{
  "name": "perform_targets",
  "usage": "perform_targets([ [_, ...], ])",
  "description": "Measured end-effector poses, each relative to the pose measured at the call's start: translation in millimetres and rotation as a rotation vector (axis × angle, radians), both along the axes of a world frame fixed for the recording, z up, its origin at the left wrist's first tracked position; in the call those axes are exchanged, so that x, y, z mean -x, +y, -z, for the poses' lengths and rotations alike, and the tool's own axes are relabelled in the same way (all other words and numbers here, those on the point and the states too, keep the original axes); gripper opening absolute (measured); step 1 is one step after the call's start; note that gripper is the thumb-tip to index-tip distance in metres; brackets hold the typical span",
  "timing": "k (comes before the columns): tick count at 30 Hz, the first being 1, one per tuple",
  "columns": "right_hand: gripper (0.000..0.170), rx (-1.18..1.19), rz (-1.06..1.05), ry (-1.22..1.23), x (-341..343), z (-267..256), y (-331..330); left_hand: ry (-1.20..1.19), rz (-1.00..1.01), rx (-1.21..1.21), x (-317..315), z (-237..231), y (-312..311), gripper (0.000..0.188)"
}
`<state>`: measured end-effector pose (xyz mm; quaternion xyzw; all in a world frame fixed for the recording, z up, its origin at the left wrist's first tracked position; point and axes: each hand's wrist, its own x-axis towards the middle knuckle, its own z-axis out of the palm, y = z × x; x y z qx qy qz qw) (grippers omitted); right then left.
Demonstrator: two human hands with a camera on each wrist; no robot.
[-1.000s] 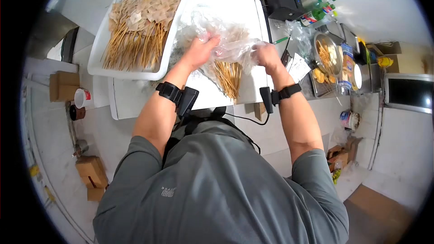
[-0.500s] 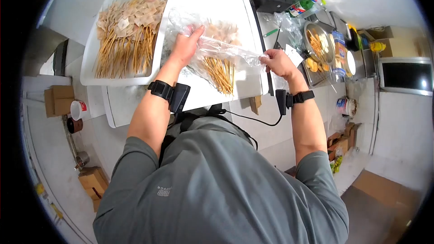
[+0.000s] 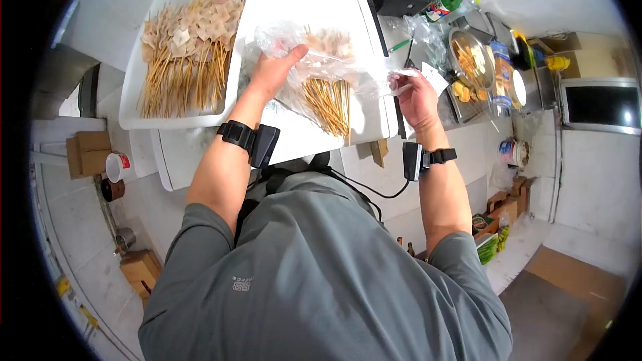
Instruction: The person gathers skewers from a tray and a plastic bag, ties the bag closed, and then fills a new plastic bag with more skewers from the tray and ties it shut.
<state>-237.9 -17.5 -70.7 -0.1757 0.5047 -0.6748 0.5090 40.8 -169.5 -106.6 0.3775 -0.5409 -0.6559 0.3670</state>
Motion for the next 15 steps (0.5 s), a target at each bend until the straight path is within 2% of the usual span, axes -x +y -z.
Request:
perform_targets([
  [1,0.021,0.004,-0.002,0.000,3,7,1,0.026,-0.010,0.004,0,-4,3,0.052],
  [3,0.020,0.084,0.002,-0.183,4,16,2,0.046,-0.025,0.012,-2,-7,7,0.050],
  [5,0.020,0.157,-0.042,-0.266,2,17,4,-0.045,-0.031,-0.054,-4,-9,7,0.043],
  [6,0.021,0.193,0.028,-0.291,-2,13,2,-0.047,-0.035,-0.051,-4,-4,5,0.043],
  [7,0.022,0.228,0.100,-0.315,-5,11,1,0.062,-0.023,-0.102,-3,3,4,0.044],
  [8,0.027,0.307,0.074,-0.284,-4,13,-3,0.171,-0.009,-0.153,-2,8,2,0.045],
  [9,0.027,0.311,0.075,-0.285,-7,11,-7,0.170,-0.007,-0.149,-2,2,5,0.045],
  [11,0.032,0.246,0.305,-0.307,-13,7,-16,0.115,-0.087,-0.142,-1,-9,13,0.051],
  [15,0.031,0.324,0.300,-0.390,-22,3,-30,0.053,-0.012,-0.119,-6,0,13,0.058],
])
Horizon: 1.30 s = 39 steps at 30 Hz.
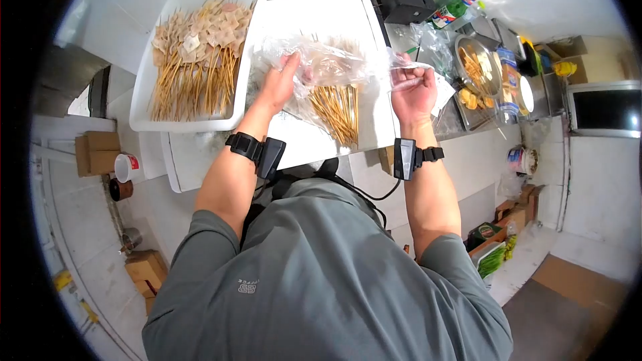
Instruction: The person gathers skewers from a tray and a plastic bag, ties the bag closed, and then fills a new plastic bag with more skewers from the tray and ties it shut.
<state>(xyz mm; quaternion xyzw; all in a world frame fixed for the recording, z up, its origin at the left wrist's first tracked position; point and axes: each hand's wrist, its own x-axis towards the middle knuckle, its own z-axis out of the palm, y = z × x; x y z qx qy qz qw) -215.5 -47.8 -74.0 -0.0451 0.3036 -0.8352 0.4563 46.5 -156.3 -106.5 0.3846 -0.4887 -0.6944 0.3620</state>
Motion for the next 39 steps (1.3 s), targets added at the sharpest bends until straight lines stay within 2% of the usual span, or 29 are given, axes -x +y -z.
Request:
perform_targets([
  [2,0.028,0.018,-0.029,-0.056,8,16,-6,-0.027,-0.035,0.051,0,-3,4,0.052],
  [4,0.028,-0.042,0.029,-0.018,9,16,-15,-0.026,-0.016,0.038,-7,-7,8,0.048],
  [6,0.027,-0.465,0.338,-0.022,4,14,-27,-0.023,0.001,0.027,-10,-9,11,0.045],
  [7,0.026,-0.539,0.312,0.090,6,17,-26,0.038,0.002,-0.005,-11,-8,13,0.044],
  [8,0.026,-0.540,0.310,0.089,7,23,-29,0.099,0.003,-0.038,-12,-6,14,0.043],
  [9,0.029,-0.613,0.324,0.497,1,22,-33,0.098,0.000,-0.041,-11,-5,13,0.043],
  [10,0.034,-0.669,0.329,0.907,-5,20,-36,0.197,0.021,-0.044,-10,-3,11,0.043],
  [11,0.045,-0.589,0.371,1.237,-17,22,-34,0.297,0.042,-0.047,-8,-2,10,0.042],
  [12,0.053,-0.699,0.214,1.470,-40,-7,-24,0.296,0.042,-0.048,-6,-2,9,0.042],
  [13,0.064,-0.644,-0.044,1.597,-44,-8,-22,0.307,0.089,-0.030,-3,-3,7,0.042],
  [14,0.065,-0.656,-0.297,1.751,-56,-18,-21,0.318,0.135,-0.011,0,-4,6,0.041],
  [15,0.061,-0.418,-0.299,2.023,-57,6,-26,0.318,0.135,-0.012,4,-9,6,0.041],
  [16,0.056,-0.504,-0.480,2.164,-69,0,-26,0.349,0.165,0.023,8,-15,8,0.043],
  [18,0.049,-0.594,-0.649,2.194,-86,4,-30,0.378,0.195,0.057,19,-16,10,0.044],
  [19,0.049,-0.590,-0.648,2.196,-92,7,-35,0.403,0.207,0.072,26,-13,8,0.045],
  [20,0.044,-0.625,-0.811,2.233,-98,10,-40,0.427,0.217,0.086,33,-10,9,0.045],
  [21,0.039,-0.660,-0.981,2.261,-102,12,-41,0.292,0.107,0.031,38,-23,16,0.043],
  [22,0.039,-0.653,-0.983,2.264,-102,13,-42,0.291,0.101,0.033,40,-24,15,0.043],
  [24,0.031,-0.719,-0.832,2.064,-103,15,-42,0.088,0.045,-0.036,41,-27,12,0.042],
  [25,0.031,-0.713,-0.839,2.069,-100,15,-39,0.078,-0.066,-0.076,45,-31,13,0.038],
  [27,0.029,-0.582,-0.685,1.517,-87,11,-31,-0.002,-0.049,-0.091,40,-30,5,0.037],
  [28,0.029,-0.580,-0.690,1.519,-84,9,-29,-0.083,-0.025,-0.105,39,-29,1,0.037],
  [30,0.031,-0.323,-0.404,1.051,-81,3,-27,-0.173,0.000,-0.046,41,-31,-3,0.035],
  [31,0.036,-0.201,-0.309,1.072,-86,3,-29,-0.267,0.040,0.012,43,-31,-2,0.035],
  [32,0.036,-0.205,-0.309,1.069,-89,1,-29,-0.268,0.043,0.009,47,-27,-3,0.035],
  [34,0.035,-0.358,-0.312,1.299,-94,-14,-28,-0.628,0.172,0.395,56,-23,-3,0.034],
  [37,0.030,-0.396,-0.327,1.161,-78,11,-36,-0.764,0.230,0.516,58,-23,-5,0.038],
  [38,0.028,-0.430,-0.301,1.102,-73,18,-37,-0.766,0.232,0.516,54,-20,-5,0.038],
  [39,0.025,-0.428,-0.289,0.986,-75,12,-34,-0.545,0.348,0.348,47,-14,-4,0.040],
])
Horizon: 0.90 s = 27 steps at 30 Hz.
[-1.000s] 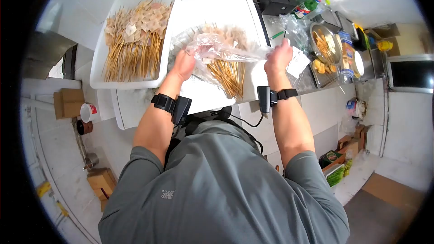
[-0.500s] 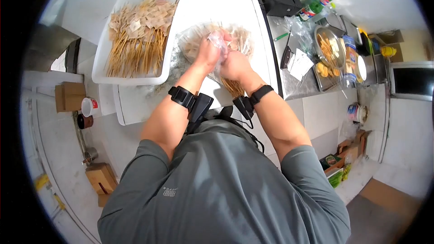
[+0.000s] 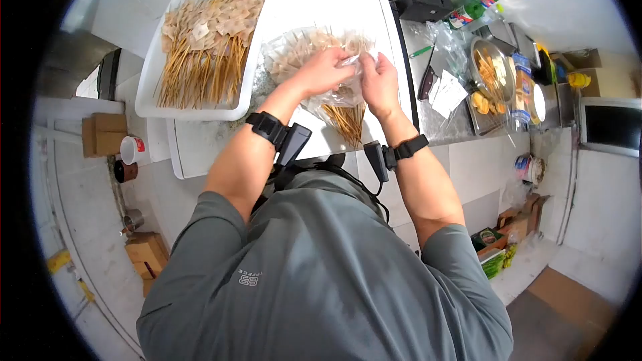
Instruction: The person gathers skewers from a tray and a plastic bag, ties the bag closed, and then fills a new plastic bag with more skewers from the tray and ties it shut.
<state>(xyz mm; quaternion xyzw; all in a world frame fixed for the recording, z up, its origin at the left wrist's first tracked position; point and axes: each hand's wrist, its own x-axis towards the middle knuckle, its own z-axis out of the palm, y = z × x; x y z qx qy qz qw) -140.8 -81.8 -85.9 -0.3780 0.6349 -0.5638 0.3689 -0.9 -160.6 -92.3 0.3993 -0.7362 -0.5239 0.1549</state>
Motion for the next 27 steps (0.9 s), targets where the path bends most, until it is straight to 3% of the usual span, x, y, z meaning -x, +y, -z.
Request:
perform_targets([
  [1,0.025,-0.002,0.008,-0.002,3,-1,1,0.168,0.089,-0.229,-6,2,2,0.042],
  [2,0.023,0.007,0.029,-0.162,7,-2,2,0.167,0.098,-0.229,-12,4,3,0.042],
  [4,0.020,0.021,0.056,-0.340,10,-4,2,-0.120,0.163,0.424,-25,2,12,0.044],
  [5,0.020,0.018,0.056,-0.342,11,-4,1,-0.122,0.163,0.421,-24,0,16,0.044],
  [7,0.024,-0.032,0.096,-0.430,12,-3,2,-0.121,0.044,0.097,-22,-3,22,0.036],
  [8,0.030,-0.055,0.111,-0.551,15,0,2,-0.121,0.042,0.093,-19,5,22,0.036],
  [10,0.032,-0.088,0.130,-0.665,14,-3,1,0.368,-0.090,-0.064,-12,20,23,0.028],
  [11,0.034,-0.119,0.153,-0.781,13,-4,2,0.371,-0.094,-0.068,-12,27,23,0.028],
  [14,0.038,-0.102,0.055,-0.823,13,9,-4,0.553,-0.043,-0.232,-14,18,21,0.026],
  [16,0.038,-0.085,-0.002,-0.871,10,11,-8,0.663,-0.103,-0.541,-18,9,21,0.026],
  [20,0.039,-0.082,0.007,-0.854,8,5,-13,0.643,-0.068,-0.413,-23,6,15,0.026],
  [22,0.040,-0.157,-0.009,-0.334,9,2,-17,0.472,0.103,-0.490,-26,13,3,0.023],
  [23,0.040,-0.158,-0.016,-0.332,13,-1,-16,0.475,0.097,-0.489,-25,18,3,0.023],
  [25,0.039,0.075,-0.207,0.991,23,-13,-11,0.386,-0.061,-0.479,-17,22,6,0.026],
  [26,0.036,-0.002,-0.207,1.003,23,-23,-6,0.390,-0.062,-0.478,-13,21,5,0.026],
  [27,0.036,-0.003,-0.208,1.007,21,-33,0,0.203,-0.162,-0.281,-9,19,7,0.030],
])
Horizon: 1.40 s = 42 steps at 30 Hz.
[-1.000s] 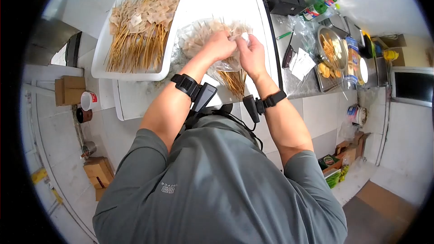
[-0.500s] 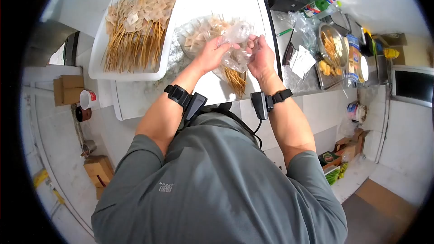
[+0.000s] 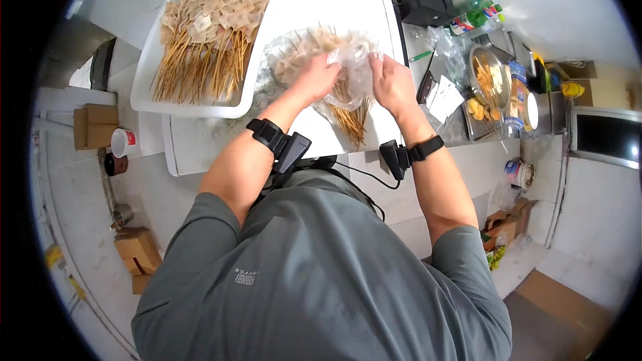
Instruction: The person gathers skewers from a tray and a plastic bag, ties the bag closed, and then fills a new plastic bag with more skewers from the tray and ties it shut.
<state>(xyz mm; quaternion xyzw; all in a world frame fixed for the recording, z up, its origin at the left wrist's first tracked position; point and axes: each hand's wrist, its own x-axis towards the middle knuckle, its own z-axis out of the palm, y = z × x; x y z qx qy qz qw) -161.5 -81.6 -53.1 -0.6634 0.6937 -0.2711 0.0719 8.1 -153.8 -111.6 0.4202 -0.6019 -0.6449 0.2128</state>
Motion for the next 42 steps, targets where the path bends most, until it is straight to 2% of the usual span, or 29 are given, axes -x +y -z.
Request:
perform_targets([
  [1,0.036,-0.061,0.056,-0.141,-2,-9,5,-0.214,-0.090,0.173,4,-2,1,0.034],
  [2,0.036,-0.121,0.111,-0.281,-2,-14,9,-0.207,-0.094,0.175,9,-2,2,0.034],
  [4,0.037,-0.119,0.093,-0.316,2,-9,15,-0.329,-0.190,0.372,14,-3,11,0.041],
  [5,0.037,-0.144,0.082,-0.365,3,-6,16,-0.328,-0.193,0.371,15,-3,15,0.041],
  [7,0.037,-0.165,0.077,-0.417,2,-7,15,-0.253,-0.047,0.439,13,-15,25,0.048],
  [8,0.037,-0.152,0.060,-0.326,3,-8,11,-0.253,-0.037,0.444,11,-15,26,0.048],
  [10,0.038,-0.137,0.052,-0.235,5,-14,1,-0.203,0.183,0.589,5,-13,25,0.049],
  [12,0.040,-0.252,0.102,-0.121,3,-20,-8,-0.292,0.246,0.629,7,-23,25,0.054],
  [13,0.041,-0.153,0.041,-0.005,-6,-26,-8,-0.492,0.388,0.584,11,-41,26,0.057],
  [14,0.041,-0.154,0.039,-0.006,-14,-27,-11,-0.691,0.526,0.529,15,-51,29,0.060],
  [17,0.044,-0.327,-0.230,0.030,-48,-40,-19,-0.465,0.460,0.636,24,-26,33,0.054],
  [19,0.046,-0.396,-0.390,0.035,-72,-56,-16,-0.173,0.274,0.583,26,31,27,0.050],
  [20,0.046,-0.394,-0.391,0.036,-71,-57,-17,0.022,0.184,0.528,28,70,24,0.048],
  [22,0.046,-0.308,-0.462,-0.035,-66,-57,-17,0.238,0.094,0.468,25,83,26,0.045],
  [23,0.045,-0.236,-0.425,-0.028,-54,-52,-21,0.237,0.089,0.469,24,88,24,0.045],
  [24,0.045,-0.233,-0.433,-0.023,-38,-45,-29,-0.037,0.145,0.550,18,33,26,0.044],
  [25,0.043,-0.088,-0.333,-0.181,-22,-38,-33,-0.313,0.206,0.616,14,1,29,0.043],
  [26,0.042,0.057,-0.227,-0.339,-13,-30,-31,-0.313,0.206,0.612,12,0,31,0.043],
  [27,0.042,0.060,-0.227,-0.337,-8,-24,-29,-0.290,0.255,0.583,10,-1,29,0.041],
  [29,0.041,-0.194,-0.357,-0.082,4,-12,-25,-0.258,0.343,0.550,9,-1,22,0.043],
  [30,0.041,-0.194,-0.353,-0.082,5,-11,-22,-0.256,0.346,0.550,9,4,21,0.043],
  [32,0.037,-0.249,-0.055,0.002,2,-6,-14,-0.195,0.246,0.418,7,19,19,0.050],
  [34,0.041,-0.219,0.040,-0.027,7,11,-7,-0.151,0.176,0.372,7,26,18,0.052],
  [36,0.046,-0.096,0.229,-0.490,15,30,-2,-0.100,0.106,0.329,8,25,18,0.054],
  [37,0.049,-0.210,0.226,-0.674,21,36,0,-0.003,0.063,0.178,8,19,22,0.055],
  [38,0.049,-0.211,0.229,-0.676,27,43,3,0.093,0.022,0.025,9,16,25,0.055],
  [40,0.047,-0.240,0.290,-0.969,26,44,8,0.076,0.027,-0.062,8,15,22,0.054],
  [41,0.042,-0.191,0.250,-0.778,23,46,11,0.059,0.031,-0.149,6,15,19,0.052],
  [42,0.042,-0.189,0.248,-0.783,16,37,16,0.054,0.031,-0.146,6,16,16,0.052],
])
